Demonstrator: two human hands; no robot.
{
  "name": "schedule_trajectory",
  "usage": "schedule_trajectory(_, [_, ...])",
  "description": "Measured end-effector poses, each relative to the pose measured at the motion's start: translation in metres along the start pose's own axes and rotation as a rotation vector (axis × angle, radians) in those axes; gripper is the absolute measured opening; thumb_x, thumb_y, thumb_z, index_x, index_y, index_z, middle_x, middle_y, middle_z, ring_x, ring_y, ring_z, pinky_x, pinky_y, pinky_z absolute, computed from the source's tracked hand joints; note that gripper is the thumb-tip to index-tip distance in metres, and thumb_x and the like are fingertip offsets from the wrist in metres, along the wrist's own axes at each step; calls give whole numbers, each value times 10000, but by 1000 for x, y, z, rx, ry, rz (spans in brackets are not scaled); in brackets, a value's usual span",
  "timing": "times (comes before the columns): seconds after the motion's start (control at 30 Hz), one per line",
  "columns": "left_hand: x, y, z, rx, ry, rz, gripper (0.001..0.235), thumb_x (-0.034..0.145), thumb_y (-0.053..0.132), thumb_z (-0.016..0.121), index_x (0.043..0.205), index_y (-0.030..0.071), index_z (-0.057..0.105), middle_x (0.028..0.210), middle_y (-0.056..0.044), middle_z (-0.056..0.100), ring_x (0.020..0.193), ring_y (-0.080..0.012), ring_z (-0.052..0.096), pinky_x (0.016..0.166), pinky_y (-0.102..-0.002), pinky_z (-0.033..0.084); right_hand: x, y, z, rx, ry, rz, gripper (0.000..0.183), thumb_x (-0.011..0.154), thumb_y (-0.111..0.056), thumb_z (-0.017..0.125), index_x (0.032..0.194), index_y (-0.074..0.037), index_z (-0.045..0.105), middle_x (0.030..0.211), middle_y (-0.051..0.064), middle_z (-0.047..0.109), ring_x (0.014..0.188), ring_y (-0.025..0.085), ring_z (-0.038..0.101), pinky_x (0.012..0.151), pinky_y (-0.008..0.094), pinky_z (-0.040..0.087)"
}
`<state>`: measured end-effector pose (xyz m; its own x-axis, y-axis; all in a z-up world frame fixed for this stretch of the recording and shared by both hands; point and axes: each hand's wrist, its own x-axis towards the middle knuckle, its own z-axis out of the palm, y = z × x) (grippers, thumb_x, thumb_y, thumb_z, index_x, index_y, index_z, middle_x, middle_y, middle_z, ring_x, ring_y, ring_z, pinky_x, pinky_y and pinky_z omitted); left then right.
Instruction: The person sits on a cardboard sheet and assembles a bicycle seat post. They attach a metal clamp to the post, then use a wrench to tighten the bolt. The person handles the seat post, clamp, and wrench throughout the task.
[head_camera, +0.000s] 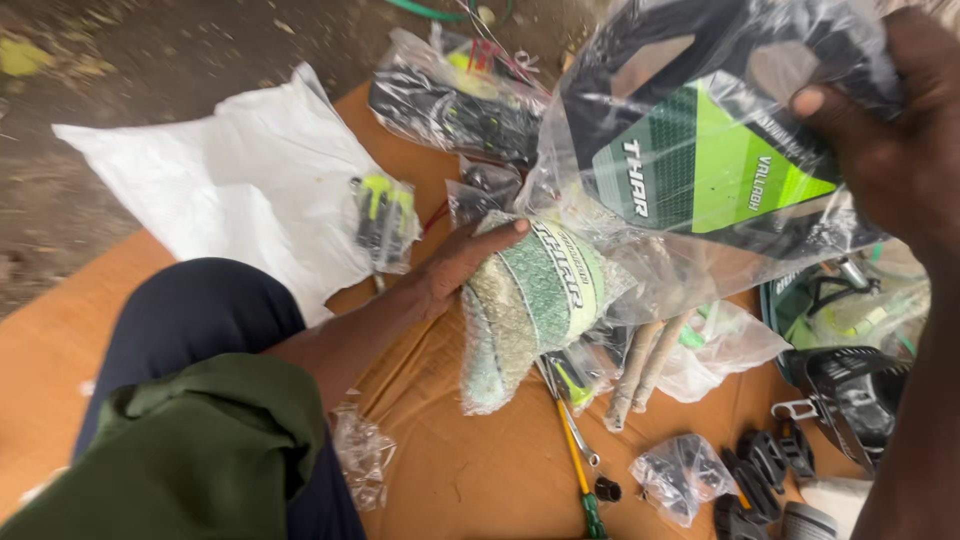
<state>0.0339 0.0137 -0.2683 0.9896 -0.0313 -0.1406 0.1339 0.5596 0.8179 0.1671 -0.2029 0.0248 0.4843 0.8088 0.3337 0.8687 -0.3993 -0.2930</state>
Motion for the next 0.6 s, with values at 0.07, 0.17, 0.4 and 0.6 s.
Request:
schedule_trajectory(0.07, [11, -4, 3, -134, -30, -2, 935, 800, 679, 622, 1463, 33, 493, 1346, -187, 637, 1246, -283, 619, 1048, -443, 504, -5, 31, -2, -24, 2, 58, 204, 1120, -170, 639, 1205, 13, 614, 1029, 136, 709, 893, 139, 714, 767, 297, 591])
schedule_trajectory(0.17, [20, -6, 5, -253, 55, -47, 835, 858, 678, 541, 1406, 48, 536, 1297, -159, 668, 1184, -250, 644, 1017, -407, 520, -10, 65, -4, -398, -88, -50, 240, 1113, -109, 583, 1209, 95, 665, 1005, 224, 728, 808, 228, 720, 673, 341, 579])
schedule_trajectory(0.4, [28, -16, 4, -174, 232, -20, 523, 956, 505, 545, 1062, 20, 711, 958, -85, 698, 856, -179, 643, 828, -336, 515, -11, 72, -1, -55, -127, 243, 421, 1158, -313, 449, 1106, 60, 637, 911, 153, 702, 774, 194, 690, 787, 336, 568])
schedule_trajectory(0.6, [31, -18, 6, -228, 254, 11, 438, 953, 451, 549, 1038, 49, 700, 902, -49, 688, 792, -150, 641, 757, -321, 522, -15, 44, 2, -201, -54, 224, 403, 1168, -288, 481, 1102, 67, 659, 921, 183, 706, 798, 225, 708, 749, 361, 590])
